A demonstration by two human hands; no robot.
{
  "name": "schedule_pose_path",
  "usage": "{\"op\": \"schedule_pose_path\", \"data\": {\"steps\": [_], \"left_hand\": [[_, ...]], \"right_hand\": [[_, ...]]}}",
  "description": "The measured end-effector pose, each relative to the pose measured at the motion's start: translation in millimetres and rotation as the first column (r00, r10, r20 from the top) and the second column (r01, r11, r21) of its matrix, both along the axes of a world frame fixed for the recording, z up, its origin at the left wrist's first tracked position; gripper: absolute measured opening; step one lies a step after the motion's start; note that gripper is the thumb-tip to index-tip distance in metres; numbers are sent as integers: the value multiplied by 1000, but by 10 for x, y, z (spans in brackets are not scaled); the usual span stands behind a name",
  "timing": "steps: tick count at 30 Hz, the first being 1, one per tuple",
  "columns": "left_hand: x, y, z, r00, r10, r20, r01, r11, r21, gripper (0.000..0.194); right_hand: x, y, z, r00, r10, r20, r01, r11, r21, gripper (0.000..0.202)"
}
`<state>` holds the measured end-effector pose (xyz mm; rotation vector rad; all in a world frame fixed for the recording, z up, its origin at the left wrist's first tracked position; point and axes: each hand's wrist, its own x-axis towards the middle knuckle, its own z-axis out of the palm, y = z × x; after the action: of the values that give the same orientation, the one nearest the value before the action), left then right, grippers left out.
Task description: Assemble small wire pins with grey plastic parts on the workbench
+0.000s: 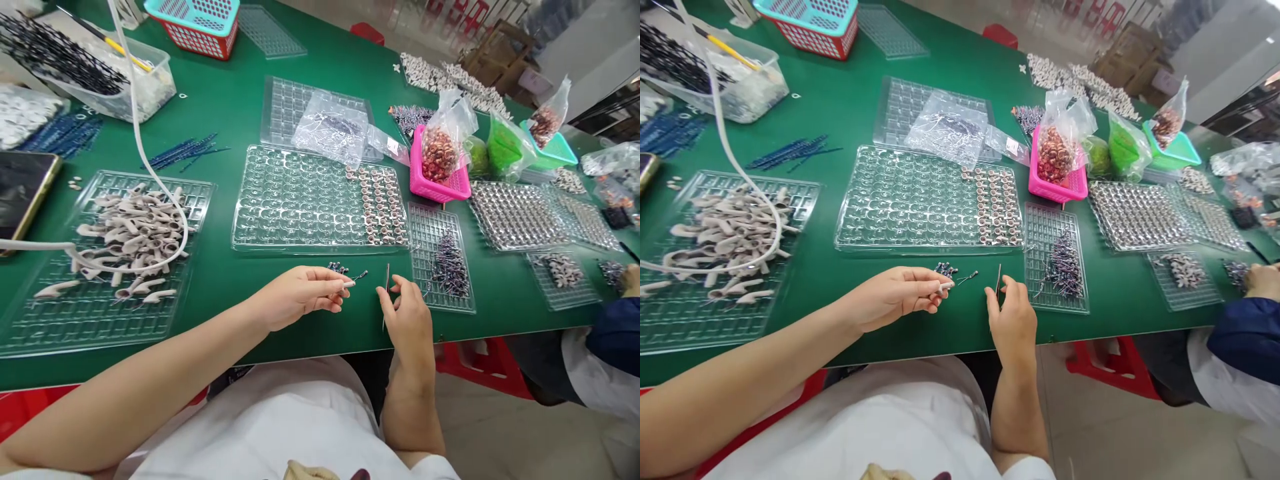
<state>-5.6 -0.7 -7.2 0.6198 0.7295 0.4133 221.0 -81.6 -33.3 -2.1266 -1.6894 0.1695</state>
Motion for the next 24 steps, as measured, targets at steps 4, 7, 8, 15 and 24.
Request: {"op": "schedule_pose_path", "data": {"steps": [4, 7, 8, 15, 24], "left_hand": [[-6, 19, 30, 998, 46, 52, -43, 997, -70, 24], [-7, 31, 45, 995, 71, 69, -65, 993, -94, 21], [-7, 33, 48, 994, 80, 70, -73, 992, -99, 19], [-5, 27, 43, 981, 177, 74, -166, 977, -135, 20], [-21, 22, 26, 985, 145, 91, -134, 983, -122, 18]], "right_hand": [[12, 18, -72, 998, 3, 70, 2, 998, -60, 32], [3, 14, -83, 998, -5, 65, 7, 1000, -30, 32], [-2, 6, -79, 999, -18, 50, 18, 1000, -7, 33], [-148, -146, 114, 895, -1, -446, 150, 942, 299, 18], [-445, -200, 184, 679, 437, -590, 67, 763, 643, 24]]}}
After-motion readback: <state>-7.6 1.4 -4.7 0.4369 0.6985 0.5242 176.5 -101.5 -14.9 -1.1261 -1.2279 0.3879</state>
